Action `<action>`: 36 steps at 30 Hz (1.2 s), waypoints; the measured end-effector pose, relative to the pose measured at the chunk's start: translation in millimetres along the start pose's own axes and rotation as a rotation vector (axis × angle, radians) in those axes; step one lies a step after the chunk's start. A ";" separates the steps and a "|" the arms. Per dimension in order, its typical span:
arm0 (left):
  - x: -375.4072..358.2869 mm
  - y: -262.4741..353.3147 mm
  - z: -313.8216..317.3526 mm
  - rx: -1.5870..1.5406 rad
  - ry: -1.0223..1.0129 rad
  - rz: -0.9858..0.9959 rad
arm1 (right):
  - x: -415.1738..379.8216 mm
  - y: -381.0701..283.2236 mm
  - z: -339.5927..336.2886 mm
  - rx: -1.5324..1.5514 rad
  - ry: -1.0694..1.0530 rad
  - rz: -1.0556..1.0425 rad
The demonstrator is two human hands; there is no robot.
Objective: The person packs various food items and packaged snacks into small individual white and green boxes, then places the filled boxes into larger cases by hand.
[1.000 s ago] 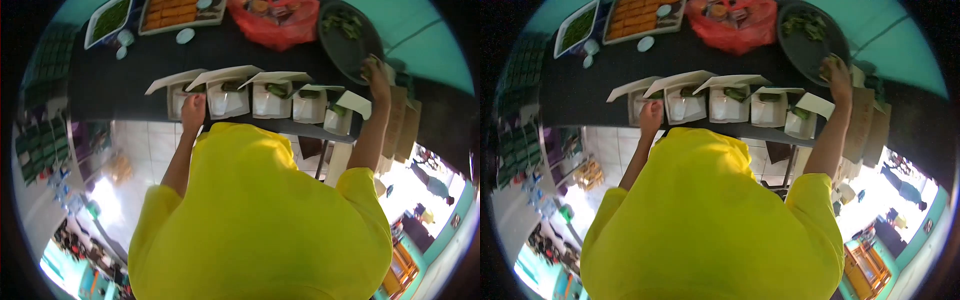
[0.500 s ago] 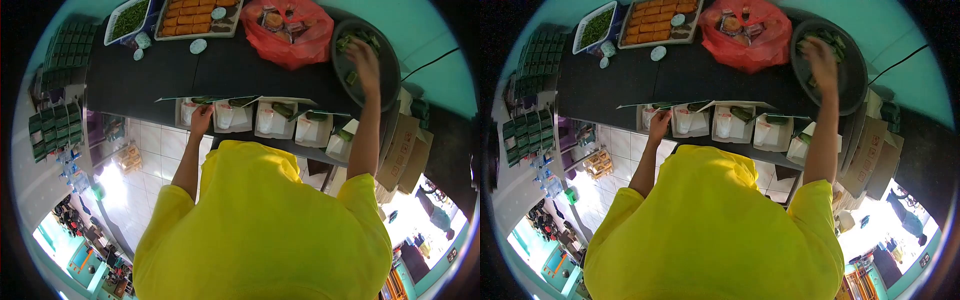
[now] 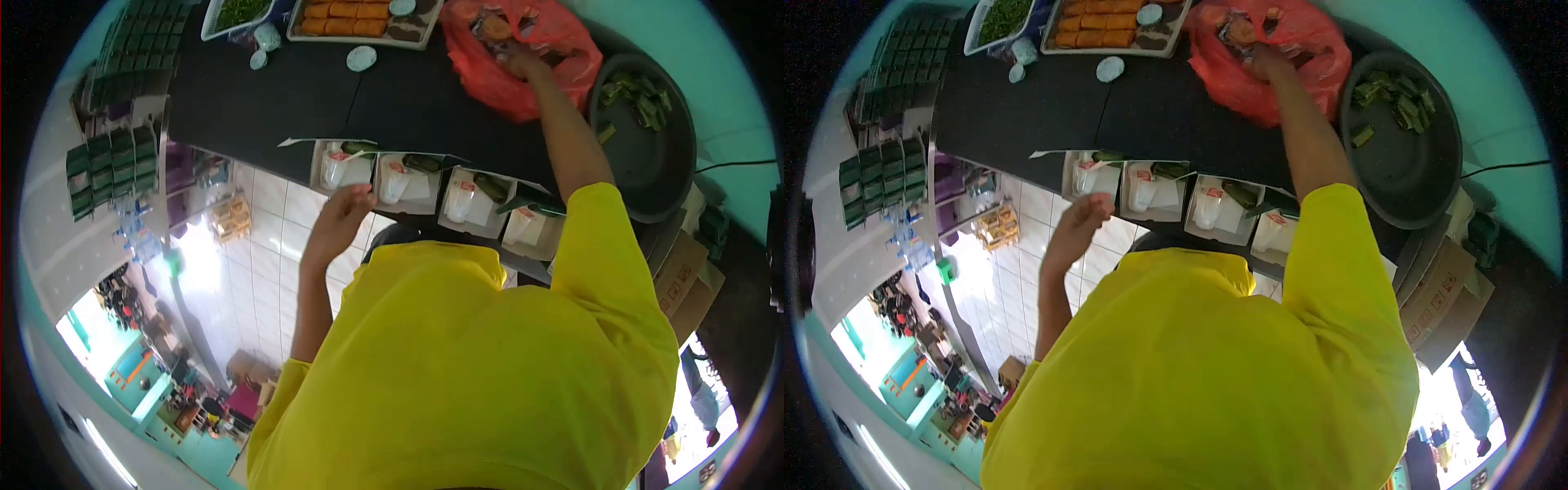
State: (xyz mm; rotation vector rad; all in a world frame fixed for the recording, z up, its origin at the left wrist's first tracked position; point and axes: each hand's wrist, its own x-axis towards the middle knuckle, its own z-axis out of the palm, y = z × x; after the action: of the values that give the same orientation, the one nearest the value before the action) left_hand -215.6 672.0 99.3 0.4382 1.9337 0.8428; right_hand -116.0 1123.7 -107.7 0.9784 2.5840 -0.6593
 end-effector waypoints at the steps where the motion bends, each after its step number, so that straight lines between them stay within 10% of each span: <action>1: -2.8 34.0 -1.8 -0.128 -0.095 0.056 | -1.2 -0.5 -15.4 0.043 -0.174 0.010; 10: 251.0 173.7 92.4 0.505 -0.070 0.801 | -107.8 24.9 -96.6 0.708 0.262 0.057; 13: 333.2 183.1 151.5 0.787 -0.217 0.800 | -142.7 33.8 -122.0 0.758 0.313 0.081; 15: 362.0 178.7 184.6 1.203 0.132 0.832 | -154.6 40.6 -125.0 0.664 0.313 0.115; 19: 423.5 159.3 210.0 1.240 -0.095 0.802 | -119.6 73.5 -92.7 0.608 0.398 0.180; 22: 401.9 166.6 199.2 1.506 -0.202 0.499 | -84.3 61.1 -84.7 0.761 0.099 0.177; 25: 393.9 174.9 182.4 1.595 -0.132 0.669 | -66.7 47.8 -93.8 0.838 -0.059 0.183; 27: 393.8 183.1 163.6 1.544 -0.559 0.909 | -58.3 25.4 -100.0 0.882 -0.077 0.194; 33: 303.7 221.7 96.0 1.000 -0.072 0.845 | -60.7 -6.7 -101.6 0.931 -0.238 0.230; 36: 207.1 235.5 45.1 0.544 -0.173 0.616 | -57.7 -10.6 -99.8 0.911 -0.296 0.208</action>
State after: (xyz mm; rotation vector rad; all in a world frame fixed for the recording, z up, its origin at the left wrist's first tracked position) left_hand -287.4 979.7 123.9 1.4362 1.8646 0.6029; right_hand -92.7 1136.8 5.0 1.2265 1.8492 -1.8240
